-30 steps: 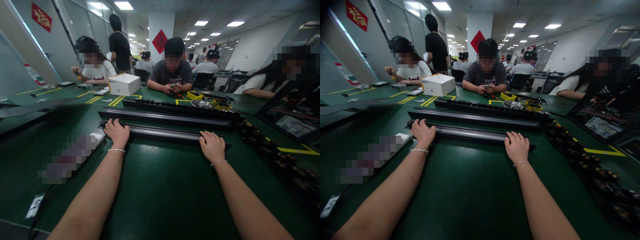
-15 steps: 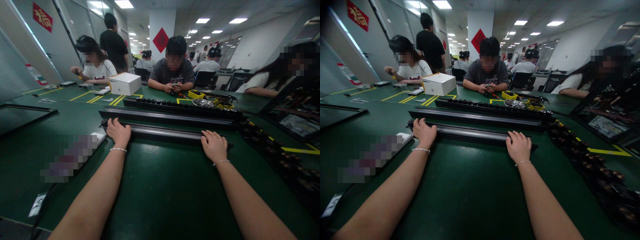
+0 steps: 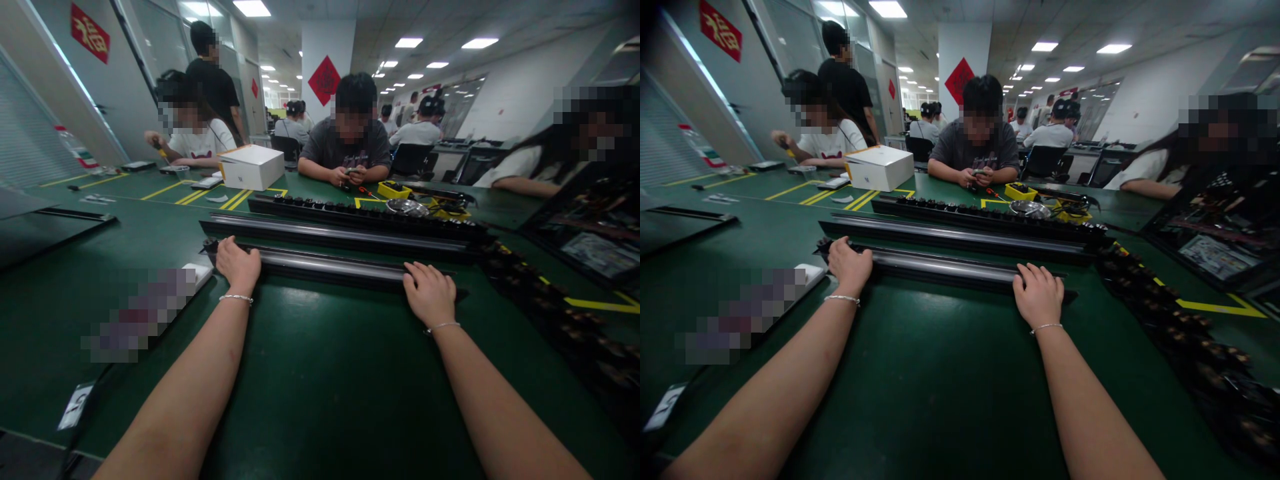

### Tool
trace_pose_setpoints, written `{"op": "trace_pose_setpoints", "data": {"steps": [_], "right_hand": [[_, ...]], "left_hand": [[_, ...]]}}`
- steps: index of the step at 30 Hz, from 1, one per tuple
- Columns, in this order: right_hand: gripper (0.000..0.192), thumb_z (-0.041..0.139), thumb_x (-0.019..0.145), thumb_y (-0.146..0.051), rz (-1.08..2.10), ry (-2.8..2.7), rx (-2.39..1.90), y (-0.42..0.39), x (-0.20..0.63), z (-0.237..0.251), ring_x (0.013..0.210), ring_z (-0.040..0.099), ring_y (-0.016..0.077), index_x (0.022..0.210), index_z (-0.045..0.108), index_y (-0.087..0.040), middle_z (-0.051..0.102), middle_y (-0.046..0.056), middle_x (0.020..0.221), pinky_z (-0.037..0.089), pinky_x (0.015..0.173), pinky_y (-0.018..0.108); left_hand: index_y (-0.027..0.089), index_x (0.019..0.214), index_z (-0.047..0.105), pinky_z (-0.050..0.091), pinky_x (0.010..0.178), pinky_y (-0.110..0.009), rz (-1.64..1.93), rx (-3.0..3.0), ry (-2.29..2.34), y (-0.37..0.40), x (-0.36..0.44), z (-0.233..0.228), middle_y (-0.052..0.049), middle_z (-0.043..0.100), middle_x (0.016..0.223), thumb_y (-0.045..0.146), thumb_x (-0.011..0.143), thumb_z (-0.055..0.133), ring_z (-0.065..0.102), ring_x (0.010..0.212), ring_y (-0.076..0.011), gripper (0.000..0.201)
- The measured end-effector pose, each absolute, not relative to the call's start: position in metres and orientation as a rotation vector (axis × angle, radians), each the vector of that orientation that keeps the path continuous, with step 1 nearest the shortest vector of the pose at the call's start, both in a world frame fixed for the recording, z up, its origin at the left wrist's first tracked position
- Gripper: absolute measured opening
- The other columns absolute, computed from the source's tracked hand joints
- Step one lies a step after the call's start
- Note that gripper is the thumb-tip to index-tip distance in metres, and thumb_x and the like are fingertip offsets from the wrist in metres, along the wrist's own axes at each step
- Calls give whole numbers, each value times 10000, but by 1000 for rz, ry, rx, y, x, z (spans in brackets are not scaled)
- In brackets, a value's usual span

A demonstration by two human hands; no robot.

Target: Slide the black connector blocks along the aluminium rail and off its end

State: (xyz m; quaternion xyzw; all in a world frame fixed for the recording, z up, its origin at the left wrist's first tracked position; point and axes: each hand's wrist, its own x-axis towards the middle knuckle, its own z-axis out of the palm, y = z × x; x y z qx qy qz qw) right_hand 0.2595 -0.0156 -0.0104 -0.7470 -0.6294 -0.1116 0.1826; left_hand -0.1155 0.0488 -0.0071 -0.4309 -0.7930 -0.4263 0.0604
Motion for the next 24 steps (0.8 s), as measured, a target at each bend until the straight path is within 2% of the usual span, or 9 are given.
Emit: {"op": "trace_pose_setpoints", "data": {"steps": [9,15,21,24], "right_hand": [[489,262,901,-397,-319,-1784,-2068,-15,261,-13,1237,412,262,1237,575,-229,548,61,1312,256,1031,493],[468,287,897,-371,-370,-1772,-2060,-15,260,-13,1231,417,260,1229,582,-225,552,60,1308,266,1026,488],[470,277,900,-376,-357,-1773,-2072,-16,259,-12,1233,415,252,1227,581,-228,552,54,1309,262,1029,480],[473,276,899,-382,-348,-1774,-2064,-15,260,-12,1234,415,255,1228,580,-231,554,54,1306,256,1031,482]], "left_hand": [[116,1266,456,337,1028,-474,-1241,-1319,-2453,46,-112,-2,-181,475,1308,218,733,553,430,1231,-325,551],[131,1271,469,335,1010,-511,-1196,-1353,-2464,44,-107,0,-157,562,1248,217,751,525,483,1172,-338,530],[174,1237,491,244,1051,-555,-1224,-1356,-2492,44,-108,2,-109,622,1188,221,758,518,500,1155,-329,482],[188,1206,504,226,1064,-524,-1214,-1378,-2476,44,-108,1,-90,648,1143,225,753,529,524,1130,-306,455]]}}
